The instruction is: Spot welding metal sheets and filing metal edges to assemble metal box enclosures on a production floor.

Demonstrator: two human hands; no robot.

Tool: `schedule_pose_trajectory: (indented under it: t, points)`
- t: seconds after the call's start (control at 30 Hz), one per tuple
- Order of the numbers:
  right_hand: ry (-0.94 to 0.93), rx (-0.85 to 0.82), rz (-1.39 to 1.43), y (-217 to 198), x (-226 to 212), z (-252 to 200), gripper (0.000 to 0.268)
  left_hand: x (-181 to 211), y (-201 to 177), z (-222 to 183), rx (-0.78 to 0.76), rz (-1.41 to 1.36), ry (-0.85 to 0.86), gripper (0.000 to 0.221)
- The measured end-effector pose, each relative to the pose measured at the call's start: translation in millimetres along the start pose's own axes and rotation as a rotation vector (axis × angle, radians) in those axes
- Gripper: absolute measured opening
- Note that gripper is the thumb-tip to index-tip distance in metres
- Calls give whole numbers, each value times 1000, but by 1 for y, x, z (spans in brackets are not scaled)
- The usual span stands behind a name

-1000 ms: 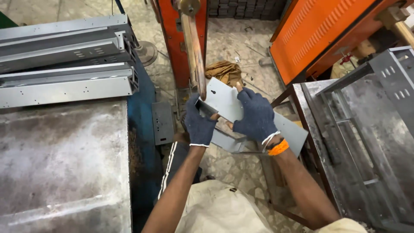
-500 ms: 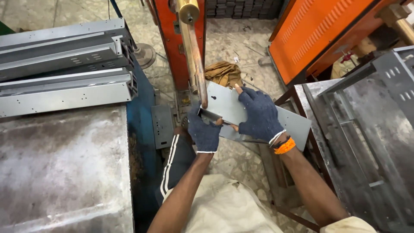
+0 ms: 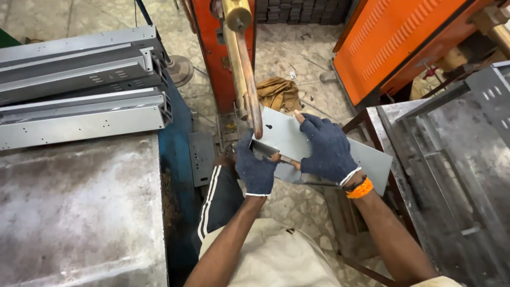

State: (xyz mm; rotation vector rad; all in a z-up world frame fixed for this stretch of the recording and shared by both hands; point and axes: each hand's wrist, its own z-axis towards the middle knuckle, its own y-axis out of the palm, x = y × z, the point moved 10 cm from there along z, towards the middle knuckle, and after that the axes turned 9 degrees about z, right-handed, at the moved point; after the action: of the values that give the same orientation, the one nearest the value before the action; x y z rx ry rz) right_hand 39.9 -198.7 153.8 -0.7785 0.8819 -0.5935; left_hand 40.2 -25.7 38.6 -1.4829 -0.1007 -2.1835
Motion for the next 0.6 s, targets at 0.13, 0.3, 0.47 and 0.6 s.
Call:
schedule_pose_trajectory:
  t: [0.13,0.3,0.47,0.6]
  points:
    - [24,-71,14,5,3,0,108,-2,-1,-9,20,86,9,87]
    - [-61,-40,-12,-3,2,12,112,4,1,0,0,96,-62,85]
    - [-53,-54,26,-2,2,12,113,4,0,0,2,102,-12,86]
    - [-35,-116,19,-1,6,18,116,-4,5,-3,56,131,2,86]
